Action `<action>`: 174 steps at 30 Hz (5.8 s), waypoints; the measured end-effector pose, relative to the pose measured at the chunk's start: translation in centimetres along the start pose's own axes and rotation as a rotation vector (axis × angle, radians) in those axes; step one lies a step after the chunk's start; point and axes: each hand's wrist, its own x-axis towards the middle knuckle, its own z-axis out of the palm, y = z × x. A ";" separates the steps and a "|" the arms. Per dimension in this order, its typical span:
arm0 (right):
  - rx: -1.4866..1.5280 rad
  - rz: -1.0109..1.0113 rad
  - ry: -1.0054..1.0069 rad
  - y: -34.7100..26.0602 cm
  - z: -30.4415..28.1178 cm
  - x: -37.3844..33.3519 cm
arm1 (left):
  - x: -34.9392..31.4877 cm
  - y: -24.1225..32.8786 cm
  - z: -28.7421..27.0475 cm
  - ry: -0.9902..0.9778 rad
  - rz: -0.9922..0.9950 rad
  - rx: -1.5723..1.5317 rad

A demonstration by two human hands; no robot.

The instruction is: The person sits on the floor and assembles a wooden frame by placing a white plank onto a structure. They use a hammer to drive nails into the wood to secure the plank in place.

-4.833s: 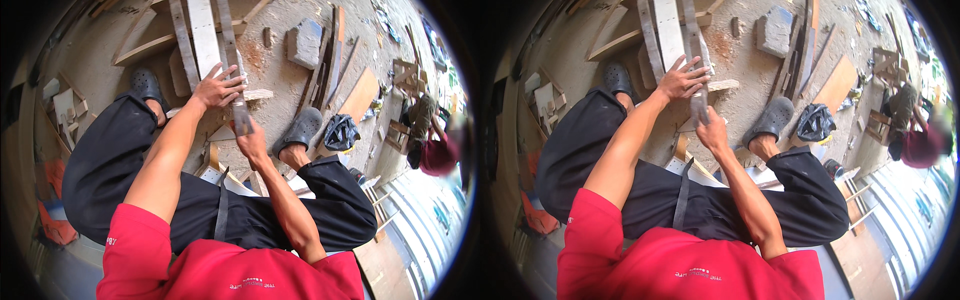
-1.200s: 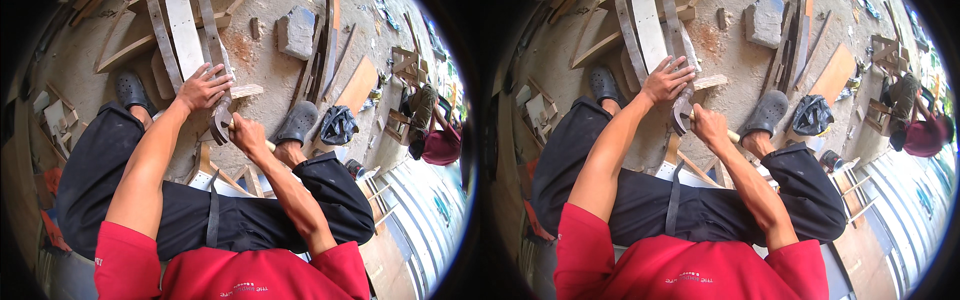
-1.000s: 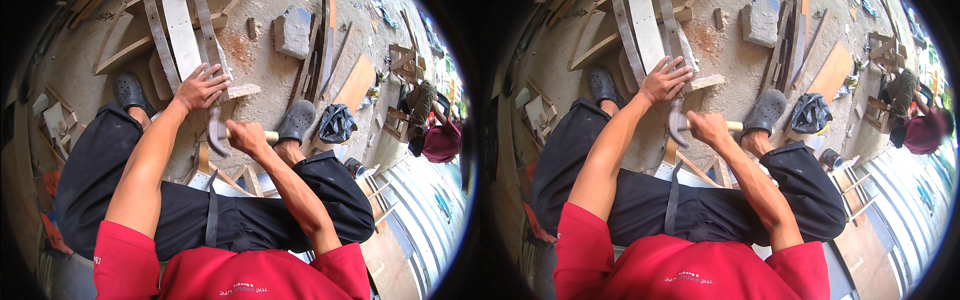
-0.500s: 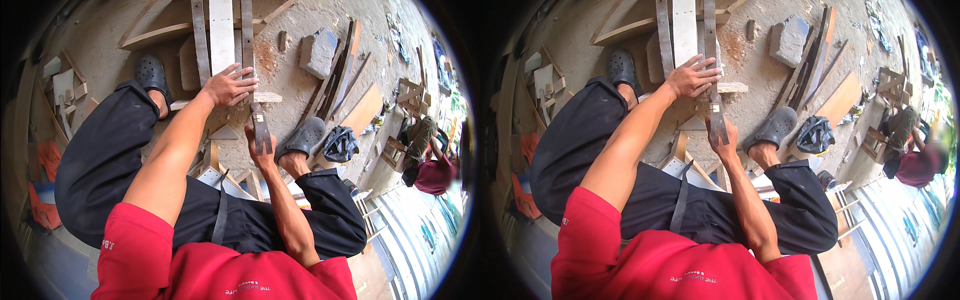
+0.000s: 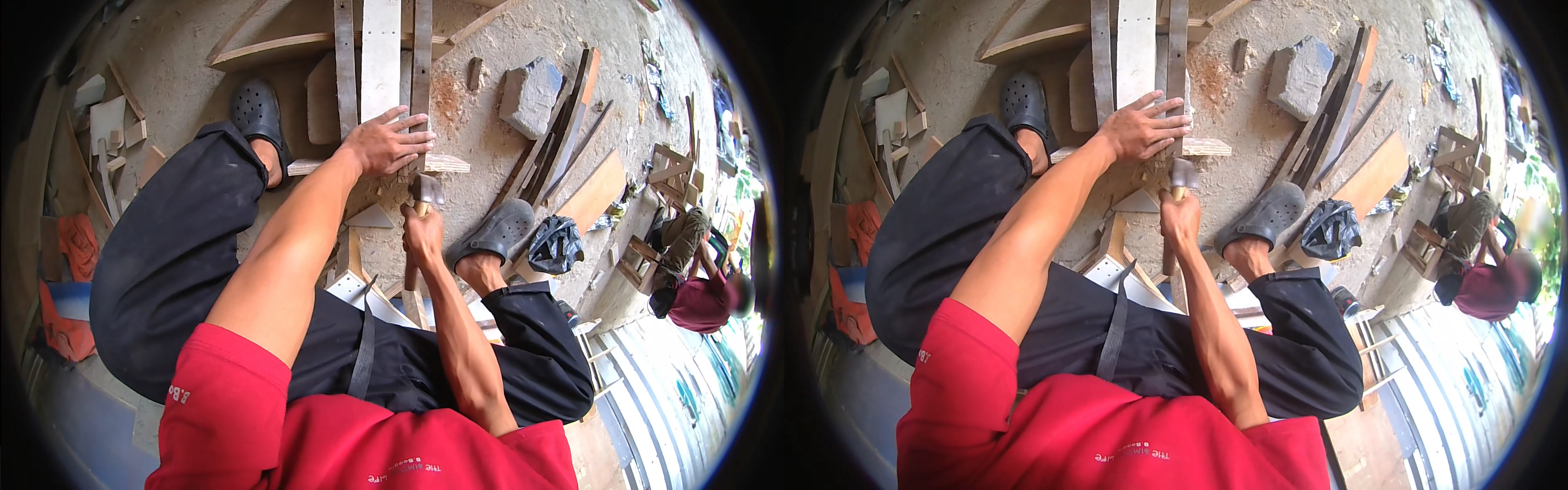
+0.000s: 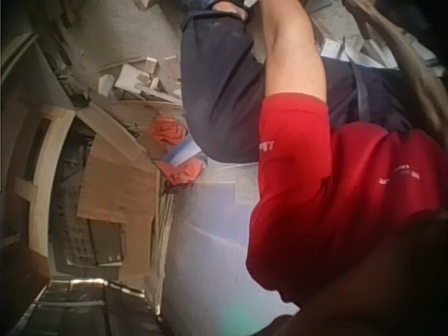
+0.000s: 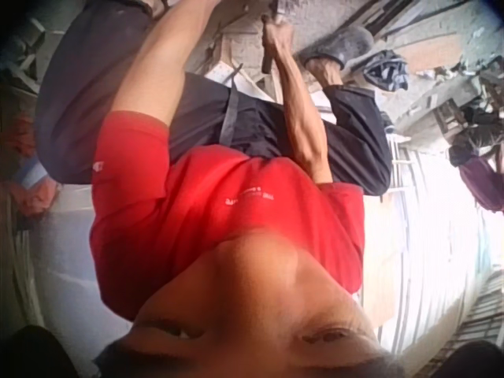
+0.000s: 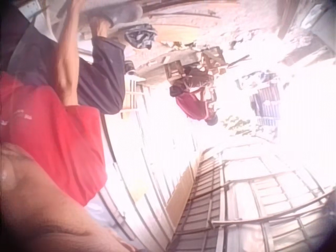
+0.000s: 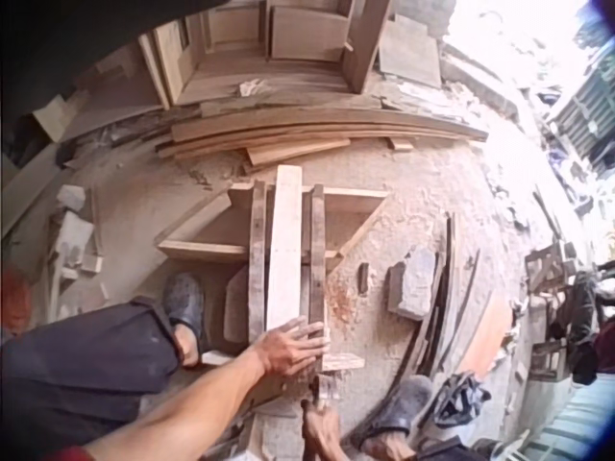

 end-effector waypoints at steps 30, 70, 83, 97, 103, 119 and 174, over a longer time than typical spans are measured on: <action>-0.058 -0.583 0.218 1.6 0.3 -0.1 | -0.4 -0.2 0.1 -0.014 -0.025 0.007; 0.019 -0.631 0.266 -0.6 -0.5 1.1 | 0.0 -0.2 -0.3 -0.059 0.031 0.139; 0.007 -0.516 0.269 -0.1 -0.1 1.7 | -0.3 -0.1 0.1 0.023 0.047 0.101; 0.120 -0.404 0.221 1.9 -2.2 1.8 | 0.0 1.6 -1.5 -0.215 -0.034 0.210; 0.112 -0.146 0.316 6.5 -3.1 5.1 | 0.1 5.4 -2.1 -0.133 -0.214 0.163; 0.148 0.086 0.086 10.1 -1.5 6.0 | 7.7 7.6 -2.9 -0.844 -0.019 0.581; -0.229 -0.074 -0.001 12.1 0.9 8.4 | -5.8 9.3 -4.7 -0.129 -0.107 0.045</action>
